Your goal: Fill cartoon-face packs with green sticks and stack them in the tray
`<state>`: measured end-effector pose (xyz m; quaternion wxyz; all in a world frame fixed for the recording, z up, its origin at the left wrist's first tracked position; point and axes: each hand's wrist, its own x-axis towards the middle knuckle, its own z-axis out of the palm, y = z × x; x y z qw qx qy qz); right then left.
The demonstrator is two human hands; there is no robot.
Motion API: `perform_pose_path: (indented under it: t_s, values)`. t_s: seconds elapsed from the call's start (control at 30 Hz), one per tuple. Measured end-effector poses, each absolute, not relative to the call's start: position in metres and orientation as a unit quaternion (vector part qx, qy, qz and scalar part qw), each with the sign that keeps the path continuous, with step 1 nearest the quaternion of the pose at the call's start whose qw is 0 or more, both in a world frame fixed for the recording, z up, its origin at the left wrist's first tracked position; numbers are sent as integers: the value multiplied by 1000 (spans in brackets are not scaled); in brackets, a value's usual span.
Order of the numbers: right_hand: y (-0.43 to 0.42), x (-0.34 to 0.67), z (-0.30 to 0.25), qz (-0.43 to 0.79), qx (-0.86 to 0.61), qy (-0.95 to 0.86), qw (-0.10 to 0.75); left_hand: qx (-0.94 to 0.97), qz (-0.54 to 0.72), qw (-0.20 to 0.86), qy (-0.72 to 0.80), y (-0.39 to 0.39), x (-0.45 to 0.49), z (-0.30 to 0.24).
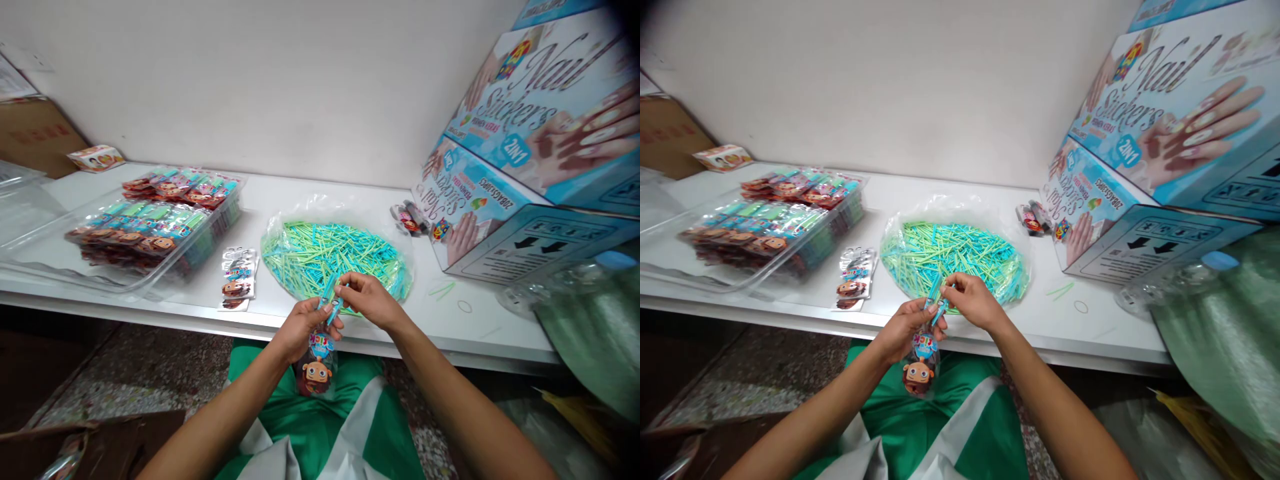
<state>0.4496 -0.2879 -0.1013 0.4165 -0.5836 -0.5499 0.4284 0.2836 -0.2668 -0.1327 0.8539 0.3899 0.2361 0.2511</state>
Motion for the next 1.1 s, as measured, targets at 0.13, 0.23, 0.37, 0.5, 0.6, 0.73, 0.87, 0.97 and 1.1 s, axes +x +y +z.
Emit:
perform_pose_path:
  t_s: [0.13,0.23,0.37,0.5,0.6,0.73,0.87,0.97,1.1]
  values:
    - [-288,450,-101,414,-592,-562,404,376,239,864,235,-267,285,-133]
    - [-288,448,-101,405,-599,-552,415,366,245,866,237,-267,286,-132]
    - [-290,445,-100,428,-592,-522,439,359,240,873,227,-266,285,-132]
    - [-290,445,-98,436,-568,-548,432,352,232,881,216,-266,284,-133]
    - [-290,446,-97,445,-557,-553,431,347,222,886,213,-267,283,-134]
    - [-289,449,-96,444,-561,-561,417,344,217,890,208,-267,282,-134]
    - [-289,449,-95,401,-585,-582,397,343,221,890,203,-267,282,-133]
    - [-289,446,-98,402,-589,-569,409,344,222,891,196,-267,282,-134]
    - [-289,443,-102,431,-582,-531,440,338,220,894,192,-268,282,-137]
